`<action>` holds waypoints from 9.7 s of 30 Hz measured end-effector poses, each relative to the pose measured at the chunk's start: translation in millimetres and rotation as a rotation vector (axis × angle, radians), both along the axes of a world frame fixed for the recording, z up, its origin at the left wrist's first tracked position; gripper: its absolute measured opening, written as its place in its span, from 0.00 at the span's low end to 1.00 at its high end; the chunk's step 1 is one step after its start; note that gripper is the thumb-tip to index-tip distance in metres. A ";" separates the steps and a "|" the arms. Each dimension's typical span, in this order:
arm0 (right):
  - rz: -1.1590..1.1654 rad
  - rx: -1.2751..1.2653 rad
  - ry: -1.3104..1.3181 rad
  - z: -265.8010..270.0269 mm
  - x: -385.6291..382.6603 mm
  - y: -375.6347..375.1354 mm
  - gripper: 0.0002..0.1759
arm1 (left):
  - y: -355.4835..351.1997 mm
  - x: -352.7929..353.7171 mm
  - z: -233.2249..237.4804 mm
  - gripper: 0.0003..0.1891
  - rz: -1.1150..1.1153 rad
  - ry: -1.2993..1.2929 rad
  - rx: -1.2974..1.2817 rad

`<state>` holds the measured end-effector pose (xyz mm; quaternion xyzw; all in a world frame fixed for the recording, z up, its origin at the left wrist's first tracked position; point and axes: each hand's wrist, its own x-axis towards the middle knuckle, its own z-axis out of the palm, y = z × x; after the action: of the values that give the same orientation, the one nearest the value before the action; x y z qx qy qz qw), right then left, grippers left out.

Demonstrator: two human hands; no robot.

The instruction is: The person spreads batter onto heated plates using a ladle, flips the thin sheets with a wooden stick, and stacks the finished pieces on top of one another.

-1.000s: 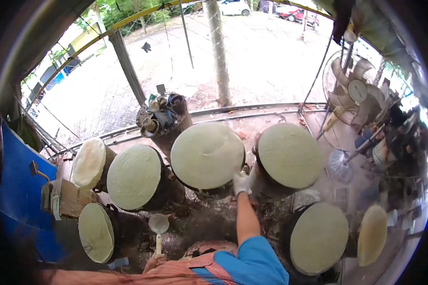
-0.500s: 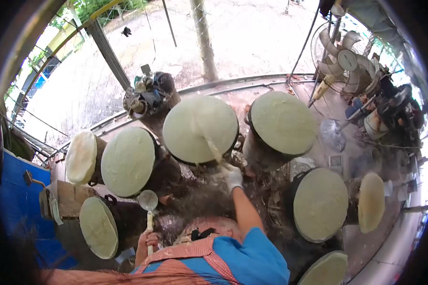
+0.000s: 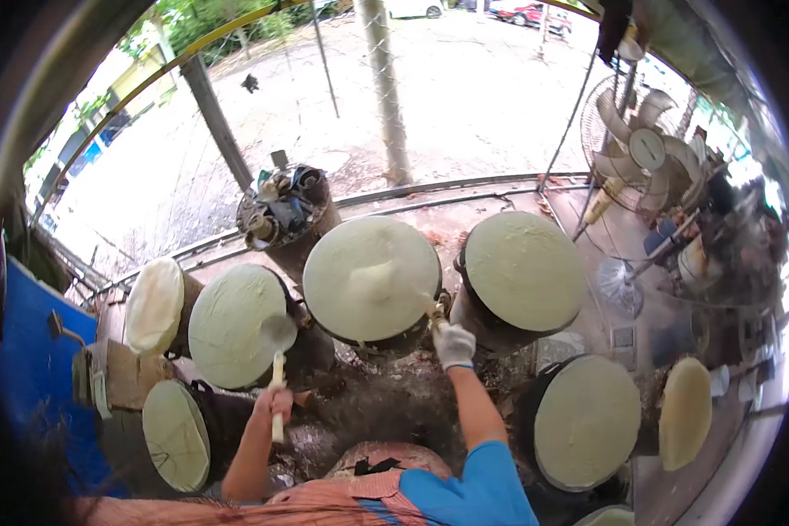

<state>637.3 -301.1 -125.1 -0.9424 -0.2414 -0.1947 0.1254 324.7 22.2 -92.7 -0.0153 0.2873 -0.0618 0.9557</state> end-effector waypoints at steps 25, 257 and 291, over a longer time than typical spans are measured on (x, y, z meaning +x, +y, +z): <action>0.415 0.431 0.259 37.7 -197.3 18.4 0.14 | -81.8 -25.5 67.0 0.13 0.010 -0.004 -0.444; 1.842 0.435 0.958 229.3 -727.8 251.1 0.14 | -222.2 -754.3 315.9 0.10 1.166 0.765 1.258; 1.234 -0.035 0.492 127.5 -401.3 297.1 0.16 | 111.8 -384.7 64.8 0.29 0.792 0.811 1.026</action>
<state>236.0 -3.9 2.4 -0.6501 -0.7042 0.1377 0.2501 -60.0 134.0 -27.9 0.3072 0.5814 0.4371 0.6136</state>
